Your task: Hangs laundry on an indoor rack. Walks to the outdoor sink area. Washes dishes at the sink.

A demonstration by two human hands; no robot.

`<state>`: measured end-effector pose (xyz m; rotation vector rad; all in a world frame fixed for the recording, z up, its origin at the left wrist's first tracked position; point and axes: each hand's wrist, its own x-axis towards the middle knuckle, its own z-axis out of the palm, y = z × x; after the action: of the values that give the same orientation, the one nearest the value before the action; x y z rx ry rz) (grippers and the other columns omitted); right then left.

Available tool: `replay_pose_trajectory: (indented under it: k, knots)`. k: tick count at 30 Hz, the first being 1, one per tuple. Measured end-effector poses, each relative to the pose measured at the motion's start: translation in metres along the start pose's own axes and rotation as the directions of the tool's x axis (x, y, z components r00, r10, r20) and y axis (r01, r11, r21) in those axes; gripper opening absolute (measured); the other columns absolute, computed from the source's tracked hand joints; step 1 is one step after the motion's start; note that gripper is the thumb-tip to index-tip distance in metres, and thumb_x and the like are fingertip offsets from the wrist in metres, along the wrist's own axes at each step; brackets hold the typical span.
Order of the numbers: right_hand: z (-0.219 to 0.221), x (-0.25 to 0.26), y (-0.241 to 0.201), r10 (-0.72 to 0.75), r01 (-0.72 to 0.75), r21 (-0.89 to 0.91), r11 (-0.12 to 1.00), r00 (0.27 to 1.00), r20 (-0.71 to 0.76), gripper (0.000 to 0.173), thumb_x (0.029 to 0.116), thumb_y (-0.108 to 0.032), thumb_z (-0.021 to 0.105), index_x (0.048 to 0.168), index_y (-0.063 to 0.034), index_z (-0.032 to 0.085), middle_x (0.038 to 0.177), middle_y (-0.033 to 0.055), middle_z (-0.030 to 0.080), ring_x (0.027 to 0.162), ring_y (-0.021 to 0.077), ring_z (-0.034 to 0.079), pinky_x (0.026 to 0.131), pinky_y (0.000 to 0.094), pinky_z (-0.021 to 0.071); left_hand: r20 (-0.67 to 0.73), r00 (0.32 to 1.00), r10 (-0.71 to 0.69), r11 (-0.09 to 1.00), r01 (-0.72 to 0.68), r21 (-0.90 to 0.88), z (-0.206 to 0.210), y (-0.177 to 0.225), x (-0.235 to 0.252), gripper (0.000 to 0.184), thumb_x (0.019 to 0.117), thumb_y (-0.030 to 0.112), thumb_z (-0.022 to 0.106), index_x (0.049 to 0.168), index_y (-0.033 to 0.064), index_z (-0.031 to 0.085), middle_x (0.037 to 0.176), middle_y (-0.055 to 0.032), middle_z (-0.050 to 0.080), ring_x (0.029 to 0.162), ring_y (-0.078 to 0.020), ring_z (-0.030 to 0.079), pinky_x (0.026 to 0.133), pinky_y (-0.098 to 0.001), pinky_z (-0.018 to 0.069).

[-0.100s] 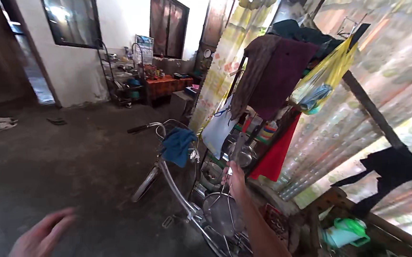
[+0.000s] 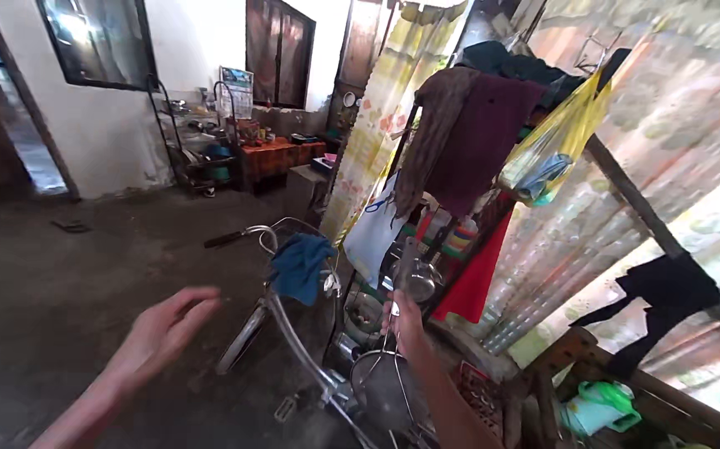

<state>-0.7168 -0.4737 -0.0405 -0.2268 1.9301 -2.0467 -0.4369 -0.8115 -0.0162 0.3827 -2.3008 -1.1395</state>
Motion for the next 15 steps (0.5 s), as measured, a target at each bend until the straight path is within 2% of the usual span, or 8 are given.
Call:
replay_pose_trajectory:
  k: [3, 6, 8, 9, 10, 12, 15]
  knots:
    - [0.010, 0.025, -0.003, -0.007, 0.011, -0.037, 0.999, 0.996, 0.091, 0.040, 0.1128, -0.032, 0.036, 0.133, -0.0005, 0.049, 0.081, 0.0092, 0.064, 0.052, 0.0173, 0.060, 0.047, 0.0338, 0.0564, 0.112, 0.973, 0.201, 0.980, -0.199, -0.030, 0.058, 0.081, 0.136, 0.036, 0.1065, 0.031, 0.053, 0.129, 0.0068, 0.066, 0.118, -0.0110, 0.071, 0.099, -0.0193, 0.072, 0.090, -0.0439, 0.0596]
    - [0.022, 0.052, -0.005, 0.001, 0.004, -0.037, 0.999, 0.991, 0.136, 0.041, 0.1124, -0.032, 0.038, 0.137, -0.0002, 0.047, 0.085, 0.0102, 0.064, 0.054, 0.0179, 0.060, 0.048, 0.0339, 0.0564, 0.172, 0.966, 0.193, 0.974, -0.167, -0.154, 0.135, 0.142, 0.240, 0.037, 0.1062, 0.026, 0.056, 0.136, 0.0056, 0.061, 0.127, -0.0150, 0.067, 0.107, -0.0255, 0.070, 0.094, -0.0487, 0.0581]
    - [0.029, 0.073, -0.007, 0.012, -0.009, -0.021, 1.000, 0.990, 0.138, 0.041, 0.1123, -0.033, 0.037, 0.136, -0.0002, 0.047, 0.084, 0.0103, 0.064, 0.053, 0.0179, 0.060, 0.047, 0.0336, 0.0564, 0.194, 0.968, 0.161, 0.967, -0.116, -0.225, 0.193, 0.169, 0.294, 0.049, 0.1030, 0.027, 0.060, 0.146, 0.0052, 0.052, 0.137, -0.0185, 0.062, 0.117, -0.0304, 0.066, 0.100, -0.0524, 0.0537]
    - [0.031, 0.081, -0.007, 0.015, -0.014, -0.005, 1.000, 0.990, 0.141, 0.042, 0.1123, -0.032, 0.037, 0.137, -0.0001, 0.046, 0.084, 0.0101, 0.064, 0.052, 0.0177, 0.060, 0.047, 0.0333, 0.0564, 0.214, 0.968, 0.132, 0.965, -0.076, -0.251, 0.219, 0.180, 0.313, 0.059, 0.1015, 0.029, 0.062, 0.152, 0.0049, 0.043, 0.140, -0.0213, 0.059, 0.121, -0.0342, 0.064, 0.103, -0.0557, 0.0513]
    - [0.032, 0.088, -0.008, 0.015, -0.017, 0.011, 1.000, 0.990, 0.144, 0.042, 0.1122, -0.032, 0.037, 0.137, 0.0003, 0.046, 0.083, 0.0100, 0.064, 0.052, 0.0176, 0.061, 0.047, 0.0333, 0.0565, 0.217, 0.969, 0.114, 0.961, -0.053, -0.271, 0.245, 0.191, 0.327, 0.065, 0.0991, 0.029, 0.065, 0.154, 0.0051, 0.039, 0.135, -0.0231, 0.061, 0.118, -0.0362, 0.065, 0.100, -0.0578, 0.0519]
    - [0.034, 0.100, -0.010, 0.013, -0.018, 0.034, 0.999, 0.991, 0.134, 0.040, 0.1119, -0.031, 0.037, 0.135, 0.0012, 0.045, 0.080, 0.0096, 0.063, 0.051, 0.0170, 0.060, 0.047, 0.0325, 0.0566, 0.195, 0.968, 0.156, 0.941, -0.086, -0.328, 0.292, 0.207, 0.339, 0.070, 0.0954, 0.032, 0.070, 0.152, 0.0079, 0.036, 0.126, -0.0206, 0.065, 0.112, -0.0336, 0.067, 0.094, -0.0565, 0.0551]
    - [0.035, 0.111, -0.021, -0.081, 0.081, 0.006, 0.997, 0.992, 0.101, 0.037, 0.1097, -0.028, 0.035, 0.128, 0.0007, 0.048, 0.074, 0.0071, 0.063, 0.048, 0.0152, 0.059, 0.045, 0.0307, 0.0558, 0.221, 0.938, 0.267, 0.907, -0.166, -0.387, 0.330, 0.230, 0.331, 0.079, 0.0958, 0.036, 0.067, 0.158, 0.0059, 0.029, 0.146, -0.0226, 0.052, 0.130, -0.0348, 0.057, 0.105, -0.0556, 0.0491]
